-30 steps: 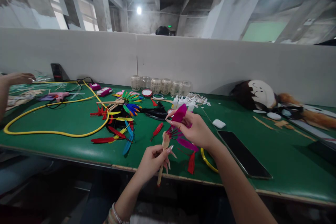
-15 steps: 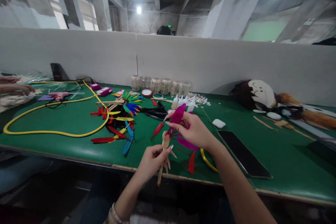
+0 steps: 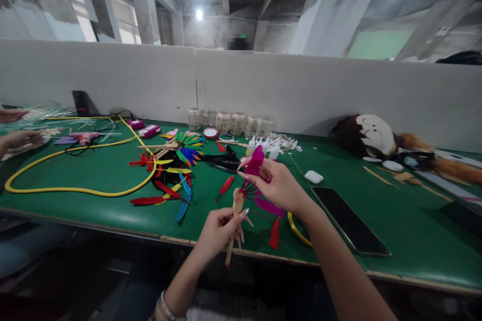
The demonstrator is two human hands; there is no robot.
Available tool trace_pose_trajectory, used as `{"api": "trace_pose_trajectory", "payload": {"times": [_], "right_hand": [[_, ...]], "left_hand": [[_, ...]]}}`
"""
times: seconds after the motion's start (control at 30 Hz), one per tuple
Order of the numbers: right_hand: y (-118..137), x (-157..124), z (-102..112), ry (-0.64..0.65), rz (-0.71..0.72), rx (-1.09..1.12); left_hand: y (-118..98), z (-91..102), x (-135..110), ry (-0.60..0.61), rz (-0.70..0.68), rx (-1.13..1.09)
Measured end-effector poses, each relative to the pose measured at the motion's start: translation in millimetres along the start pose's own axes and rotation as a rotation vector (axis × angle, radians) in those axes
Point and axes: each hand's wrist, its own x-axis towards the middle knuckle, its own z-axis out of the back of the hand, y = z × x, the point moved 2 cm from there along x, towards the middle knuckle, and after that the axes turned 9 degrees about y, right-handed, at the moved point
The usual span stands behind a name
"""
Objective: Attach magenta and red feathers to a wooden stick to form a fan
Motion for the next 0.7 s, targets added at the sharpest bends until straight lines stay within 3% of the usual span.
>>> {"api": "trace_pose_trajectory", "payload": {"times": [0.3,0.5,0.7], "right_hand": [[1.6,1.0,5.0,-0.025,0.032,-0.118],[-0.2,1.9,10.3,-0.218,0.123,-0.321],[-2.7,1.5,17.4,-0.176,0.189,-0.400]], "left_hand": [[0.3,-0.1,-0.5,0.008,-0.008,0.009],[-2.4,-0.8,-1.1,0.006,-0.002,0.019],[-1.4,-1.3,-1.8,0.039,-0.002,0.027]]}}
